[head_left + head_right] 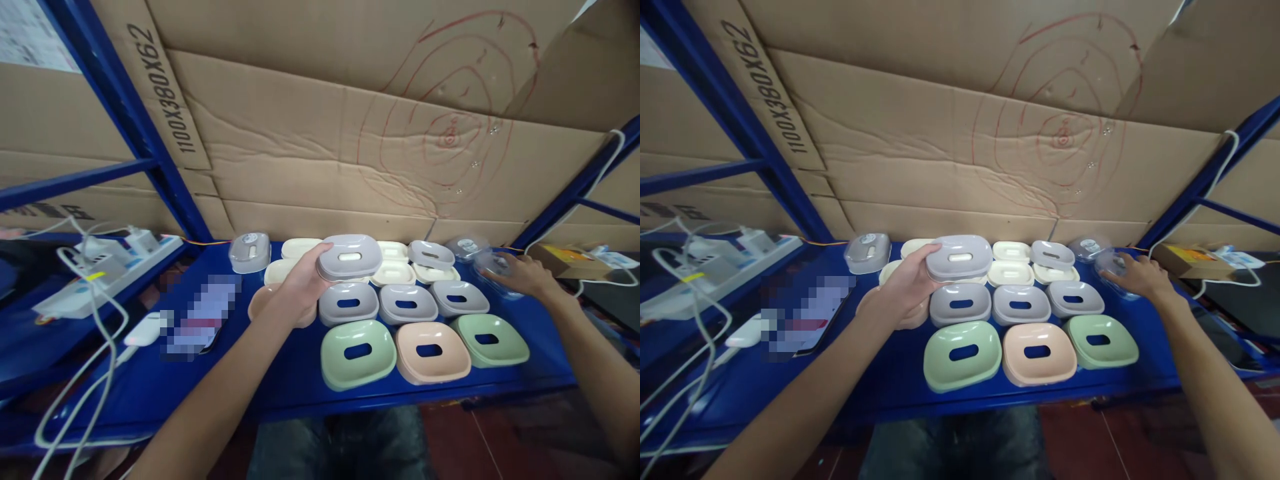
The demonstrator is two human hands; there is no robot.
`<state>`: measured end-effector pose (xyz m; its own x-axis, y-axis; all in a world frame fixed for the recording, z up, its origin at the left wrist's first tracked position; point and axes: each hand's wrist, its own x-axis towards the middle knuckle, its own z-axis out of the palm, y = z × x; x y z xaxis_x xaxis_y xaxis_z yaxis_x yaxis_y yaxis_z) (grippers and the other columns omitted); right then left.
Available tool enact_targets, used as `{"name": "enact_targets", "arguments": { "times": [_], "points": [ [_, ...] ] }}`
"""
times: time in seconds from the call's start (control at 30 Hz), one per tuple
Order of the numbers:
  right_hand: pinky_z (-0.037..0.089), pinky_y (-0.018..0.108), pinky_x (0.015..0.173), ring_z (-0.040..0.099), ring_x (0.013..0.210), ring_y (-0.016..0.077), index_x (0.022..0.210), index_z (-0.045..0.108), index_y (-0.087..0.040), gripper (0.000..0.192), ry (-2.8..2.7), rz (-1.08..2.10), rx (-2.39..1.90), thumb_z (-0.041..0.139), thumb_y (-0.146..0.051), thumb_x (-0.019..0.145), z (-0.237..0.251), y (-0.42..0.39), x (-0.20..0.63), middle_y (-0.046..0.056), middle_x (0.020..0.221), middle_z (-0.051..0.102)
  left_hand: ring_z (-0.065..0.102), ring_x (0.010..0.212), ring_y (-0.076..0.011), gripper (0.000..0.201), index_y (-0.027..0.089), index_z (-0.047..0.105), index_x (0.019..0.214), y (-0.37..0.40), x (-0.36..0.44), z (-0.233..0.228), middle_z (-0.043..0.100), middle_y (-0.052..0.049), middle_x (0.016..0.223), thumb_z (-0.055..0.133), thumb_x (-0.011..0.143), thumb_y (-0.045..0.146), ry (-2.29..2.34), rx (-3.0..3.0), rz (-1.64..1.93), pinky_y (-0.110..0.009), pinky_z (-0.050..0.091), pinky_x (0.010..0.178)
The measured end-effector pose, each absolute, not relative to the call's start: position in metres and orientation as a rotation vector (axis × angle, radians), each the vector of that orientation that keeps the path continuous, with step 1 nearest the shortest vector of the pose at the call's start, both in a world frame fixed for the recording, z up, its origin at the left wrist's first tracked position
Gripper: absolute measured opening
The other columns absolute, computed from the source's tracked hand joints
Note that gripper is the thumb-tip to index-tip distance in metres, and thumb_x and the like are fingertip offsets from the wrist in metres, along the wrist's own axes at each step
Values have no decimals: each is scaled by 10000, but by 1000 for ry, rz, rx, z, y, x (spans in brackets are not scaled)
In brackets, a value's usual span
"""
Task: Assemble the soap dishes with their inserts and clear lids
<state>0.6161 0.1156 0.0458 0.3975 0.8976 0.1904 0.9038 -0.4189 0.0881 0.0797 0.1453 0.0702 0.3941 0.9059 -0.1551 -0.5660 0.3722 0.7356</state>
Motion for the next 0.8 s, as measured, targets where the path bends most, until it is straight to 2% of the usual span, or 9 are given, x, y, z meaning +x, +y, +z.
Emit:
{"name": "enact_targets", "arguments": {
  "times": [0.17, 0.33, 0.47, 0.57, 0.67, 0.8],
  "points": [
    [483, 544, 956, 659, 1254, 464, 1623, 540, -189, 857, -1739, -364, -2548, 614, -740, 970, 44, 104, 612, 345, 1397, 652, 790, 1112, -299, 339, 153, 735, 1317, 145, 87, 66, 841, -129, 1136, 616, 1012, 240, 674, 647, 1012, -464, 611, 1063],
    [507, 542, 889, 665, 1205, 482, 1568, 603, -177, 862, -1703, -510, -2408, 628, -775, 947, 53, 97, 598, 335, 1346, 674, 789, 1111, -292, 325, 132, 750, 1299, 144, 88, 63, 834, -151, 1171, 614, 1026, 247, 676, 663, 994, -435, 617, 1039],
    [511, 510, 1013, 668, 1217, 420, 1513, 641, -122, 779, -1796, -574, -2021, 685, -677, 967, 74, 92, 546, 278, 1242, 707, 784, 1137, -295, 337, 145, 759, 1312, 143, 91, 64, 833, -140, 1201, 616, 1052, 305, 654, 666, 968, -434, 612, 1046],
    [497, 494, 1122, 654, 1288, 375, 1550, 602, -197, 713, -1957, -473, -1614, 725, -600, 975, 89, 89, 479, 212, 1378, 677, 789, 1119, -296, 384, 160, 763, 1316, 144, 95, 64, 845, -123, 1149, 547, 1101, 393, 643, 628, 953, -441, 615, 1034],
    [522, 526, 1135, 639, 1337, 354, 1622, 501, -283, 724, -2159, -298, -1303, 732, -549, 989, 94, 86, 410, 150, 1478, 637, 798, 1065, -308, 460, 150, 753, 1325, 145, 100, 62, 848, -129, 1082, 467, 1127, 451, 663, 547, 951, -453, 628, 984],
    [512, 561, 1183, 584, 1427, 355, 1674, 425, -344, 824, -2326, -143, -1006, 783, -534, 956, 83, 92, 346, 134, 1563, 568, 798, 1035, -320, 442, 131, 727, 1364, 147, 101, 53, 839, -149, 1088, 520, 1095, 414, 623, 520, 915, -456, 632, 942]
  ]
}}
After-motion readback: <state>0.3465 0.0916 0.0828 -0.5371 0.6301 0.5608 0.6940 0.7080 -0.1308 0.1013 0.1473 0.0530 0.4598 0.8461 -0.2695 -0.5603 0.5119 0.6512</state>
